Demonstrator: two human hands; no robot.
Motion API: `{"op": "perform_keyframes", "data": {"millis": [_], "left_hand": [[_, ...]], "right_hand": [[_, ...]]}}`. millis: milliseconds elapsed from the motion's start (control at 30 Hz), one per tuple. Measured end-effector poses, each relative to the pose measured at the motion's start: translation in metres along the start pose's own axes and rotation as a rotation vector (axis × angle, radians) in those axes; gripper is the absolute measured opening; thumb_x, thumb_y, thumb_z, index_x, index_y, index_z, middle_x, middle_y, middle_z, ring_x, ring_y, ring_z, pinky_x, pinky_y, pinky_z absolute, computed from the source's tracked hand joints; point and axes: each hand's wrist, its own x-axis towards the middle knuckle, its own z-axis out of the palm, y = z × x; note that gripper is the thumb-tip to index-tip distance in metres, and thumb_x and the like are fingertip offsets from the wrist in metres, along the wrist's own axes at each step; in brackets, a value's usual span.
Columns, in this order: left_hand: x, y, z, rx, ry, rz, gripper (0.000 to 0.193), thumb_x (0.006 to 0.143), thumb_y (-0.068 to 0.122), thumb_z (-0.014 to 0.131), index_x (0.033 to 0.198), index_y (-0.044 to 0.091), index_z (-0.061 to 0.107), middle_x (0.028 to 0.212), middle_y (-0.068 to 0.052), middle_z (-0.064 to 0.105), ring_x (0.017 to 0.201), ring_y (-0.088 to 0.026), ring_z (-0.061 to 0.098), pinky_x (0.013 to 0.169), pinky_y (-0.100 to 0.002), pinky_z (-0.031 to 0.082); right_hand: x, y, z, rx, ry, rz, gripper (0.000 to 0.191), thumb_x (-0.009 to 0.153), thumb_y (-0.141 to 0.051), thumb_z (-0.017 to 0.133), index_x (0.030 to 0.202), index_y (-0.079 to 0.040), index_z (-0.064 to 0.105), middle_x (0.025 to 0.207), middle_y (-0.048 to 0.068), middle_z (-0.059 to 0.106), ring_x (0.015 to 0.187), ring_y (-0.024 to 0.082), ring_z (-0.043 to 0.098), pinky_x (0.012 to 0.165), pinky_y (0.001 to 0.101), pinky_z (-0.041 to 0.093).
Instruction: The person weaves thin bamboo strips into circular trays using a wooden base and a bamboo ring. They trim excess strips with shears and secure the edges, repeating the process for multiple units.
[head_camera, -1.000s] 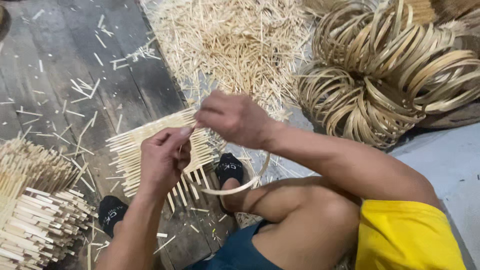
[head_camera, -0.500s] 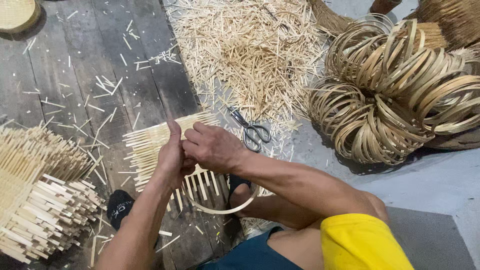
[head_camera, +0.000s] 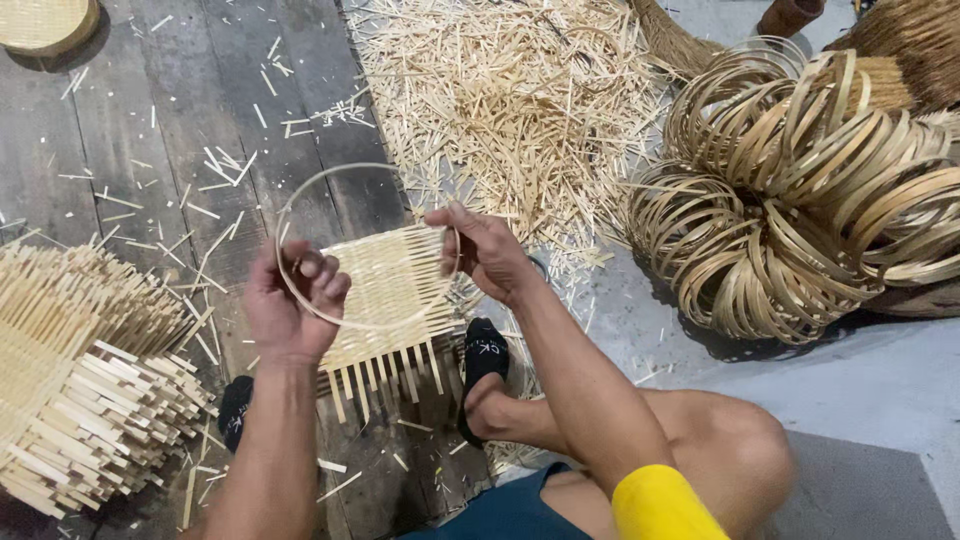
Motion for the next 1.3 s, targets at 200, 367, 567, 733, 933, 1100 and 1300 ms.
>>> {"op": "perform_keyframes", "data": {"millis": [200,367,567,733,933,1100,1300], "left_hand": [[0.013,0.01,-0.004,0.615,0.175,-0.24,0.027,0.096,0.027,0.069,0.075,0.012,0.06,0.052,0.005,0.046,0.044,-0.006,0.033,0.039,-0.022,0.022],[0.018,0.001,-0.012,0.496,0.298,-0.147,0.031,0.095,0.02,0.07,0.071,0.021,0.051,0.053,0.007,0.045,0.042,-0.004,0.028,0.037,-0.023,0.018],[0.03,0.008,-0.043,0.336,0.282,-0.05,0.036,0.097,0.026,0.066,0.067,0.015,0.052,0.051,0.007,0.038,0.044,-0.006,0.03,0.038,-0.023,0.021],[0.054,0.0,-0.1,0.227,0.298,-0.08,0.034,0.095,0.036,0.069,0.073,0.012,0.058,0.051,0.009,0.032,0.042,-0.006,0.027,0.037,-0.023,0.021],[0.069,-0.026,-0.169,0.606,0.549,0.15,0.008,0.087,0.018,0.065,0.09,0.012,0.063,0.06,0.006,0.05,0.047,-0.007,0.04,0.042,-0.025,0.033],[0.069,-0.025,-0.204,1.52,0.585,0.442,0.022,0.078,0.015,0.077,0.098,0.005,0.078,0.084,-0.011,0.076,0.075,-0.022,0.074,0.072,-0.035,0.057],[0.068,-0.018,-0.209,1.697,0.569,0.223,0.023,0.074,0.014,0.082,0.095,0.006,0.082,0.085,-0.014,0.078,0.077,-0.026,0.075,0.075,-0.036,0.058]], "right_hand": [[0.007,0.02,-0.019,0.027,-0.241,0.089,0.038,0.105,-0.032,0.065,0.108,0.005,0.072,0.058,-0.005,0.045,0.048,0.006,0.038,0.043,0.0231,0.031],[0.013,0.03,-0.016,-0.042,-0.247,0.17,0.042,0.104,-0.036,0.066,0.108,0.005,0.071,0.056,-0.007,0.042,0.046,0.005,0.035,0.04,0.0228,0.029],[0.015,0.046,-0.02,-0.064,0.025,0.035,0.045,0.097,-0.037,0.067,0.119,0.003,0.071,0.073,0.0,0.063,0.065,0.009,0.06,0.061,0.0245,0.052],[0.036,0.074,-0.04,-0.306,0.098,0.02,0.033,0.09,-0.018,0.074,0.118,-0.002,0.066,0.087,0.006,0.073,0.072,0.012,0.067,0.061,0.0295,0.055],[0.07,0.135,-0.05,-0.62,0.21,0.029,0.028,0.084,-0.009,0.077,0.109,0.002,0.072,0.088,0.009,0.076,0.071,0.015,0.071,0.057,0.0309,0.06],[0.092,0.18,-0.056,-0.972,0.326,-0.129,0.028,0.079,-0.011,0.078,0.105,-0.001,0.078,0.081,0.01,0.076,0.068,0.017,0.071,0.064,0.0323,0.058],[0.091,0.194,-0.057,-1.191,0.351,-0.175,0.029,0.076,-0.016,0.08,0.104,-0.007,0.08,0.079,0.013,0.075,0.07,0.022,0.072,0.072,0.0348,0.057]]}}
